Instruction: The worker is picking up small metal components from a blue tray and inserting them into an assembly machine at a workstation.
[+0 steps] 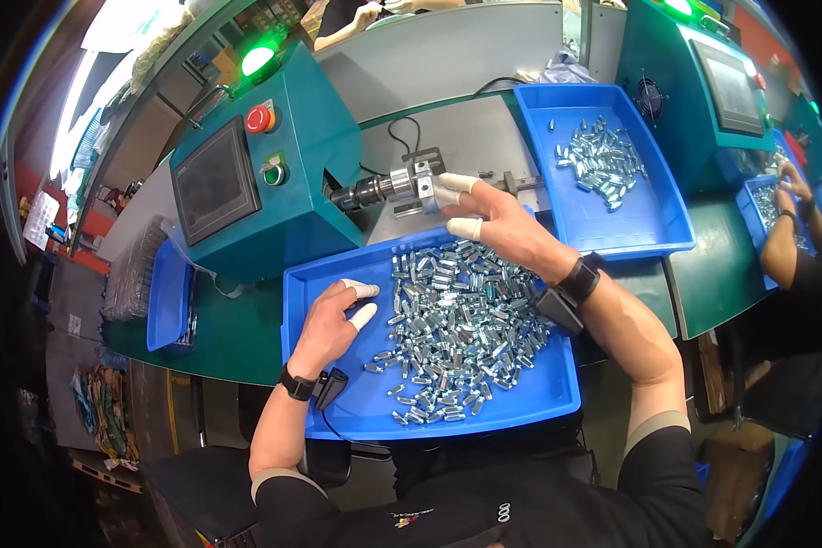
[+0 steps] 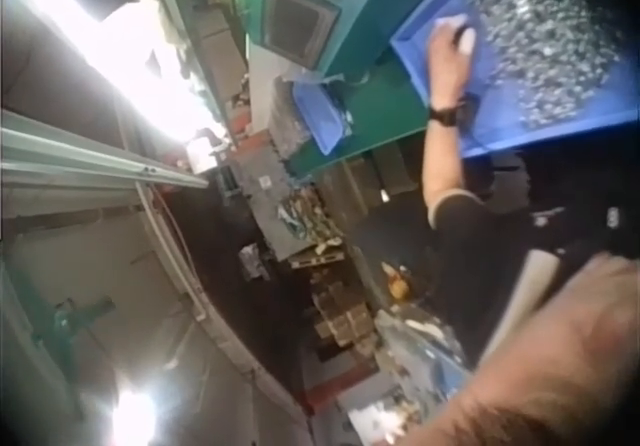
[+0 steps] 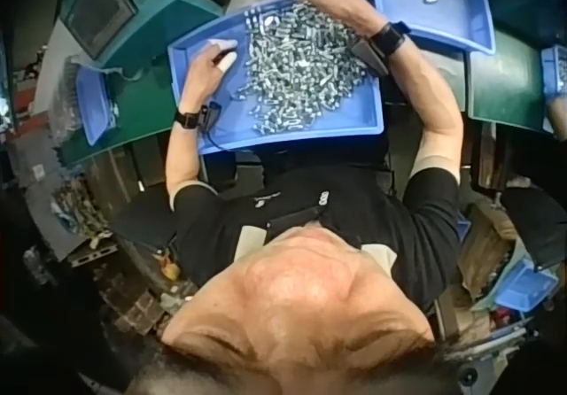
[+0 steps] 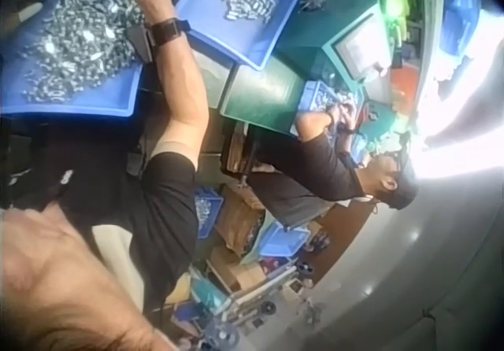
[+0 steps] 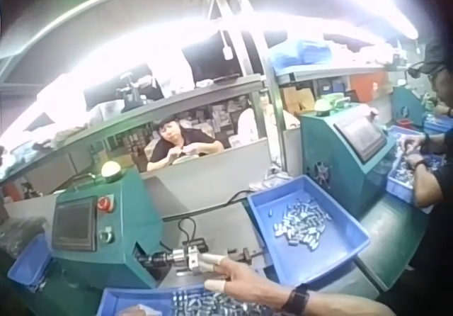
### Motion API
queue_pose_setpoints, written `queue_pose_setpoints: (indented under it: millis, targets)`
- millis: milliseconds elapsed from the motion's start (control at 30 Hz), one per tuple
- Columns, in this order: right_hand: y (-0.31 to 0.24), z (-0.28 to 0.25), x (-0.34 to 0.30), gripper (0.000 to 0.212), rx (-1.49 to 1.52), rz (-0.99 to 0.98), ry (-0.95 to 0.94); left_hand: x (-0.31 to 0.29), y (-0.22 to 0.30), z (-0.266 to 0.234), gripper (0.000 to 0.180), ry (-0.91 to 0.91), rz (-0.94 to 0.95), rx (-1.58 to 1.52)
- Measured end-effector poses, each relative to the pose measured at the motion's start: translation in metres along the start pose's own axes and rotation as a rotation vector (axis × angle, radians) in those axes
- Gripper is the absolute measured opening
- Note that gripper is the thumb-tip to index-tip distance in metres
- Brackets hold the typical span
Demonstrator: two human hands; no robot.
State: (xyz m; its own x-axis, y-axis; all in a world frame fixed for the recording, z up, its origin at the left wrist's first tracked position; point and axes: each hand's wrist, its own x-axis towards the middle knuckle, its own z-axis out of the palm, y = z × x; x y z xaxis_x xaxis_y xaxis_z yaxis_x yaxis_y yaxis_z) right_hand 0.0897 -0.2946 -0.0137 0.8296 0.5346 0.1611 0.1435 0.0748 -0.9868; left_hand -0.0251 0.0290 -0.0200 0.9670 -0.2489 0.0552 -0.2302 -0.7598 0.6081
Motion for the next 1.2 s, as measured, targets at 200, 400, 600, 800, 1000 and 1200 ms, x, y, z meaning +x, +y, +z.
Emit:
queue_pose_setpoints:
  millis: [200, 400, 600, 800, 1000, 1200]
  targets:
    - [-0.013, -0.002, -0.003, 0.073, 0.069, 0.063, 0.001, -0.001, 0.003, 0.001, 0.029, -0.009, 0.01, 0.0]
    - [-0.019, -0.003, -0.004, 0.072, 0.112, 0.08, -0.03, 0.0, 0.007, 0.0, 0.029, -0.004, 0.025, 0.007]
    - [-0.018, -0.001, -0.002, 0.071, 0.102, 0.078, -0.014, -0.001, 0.007, 0.0, 0.029, -0.001, 0.007, -0.012]
    - [-0.021, -0.002, 0.001, 0.069, 0.041, 0.093, -0.007, 0.0, 0.005, -0.002, 0.029, -0.005, 0.035, 0.009]
    - [-0.02, -0.002, 0.001, 0.068, 0.033, 0.091, 0.023, -0.002, 0.005, -0.001, 0.028, -0.003, 0.034, 0.006]
    - [-0.011, -0.009, 0.008, 0.064, -0.135, 0.086, 0.33, -0.007, 0.008, 0.002, 0.027, 0.009, 0.093, 0.014]
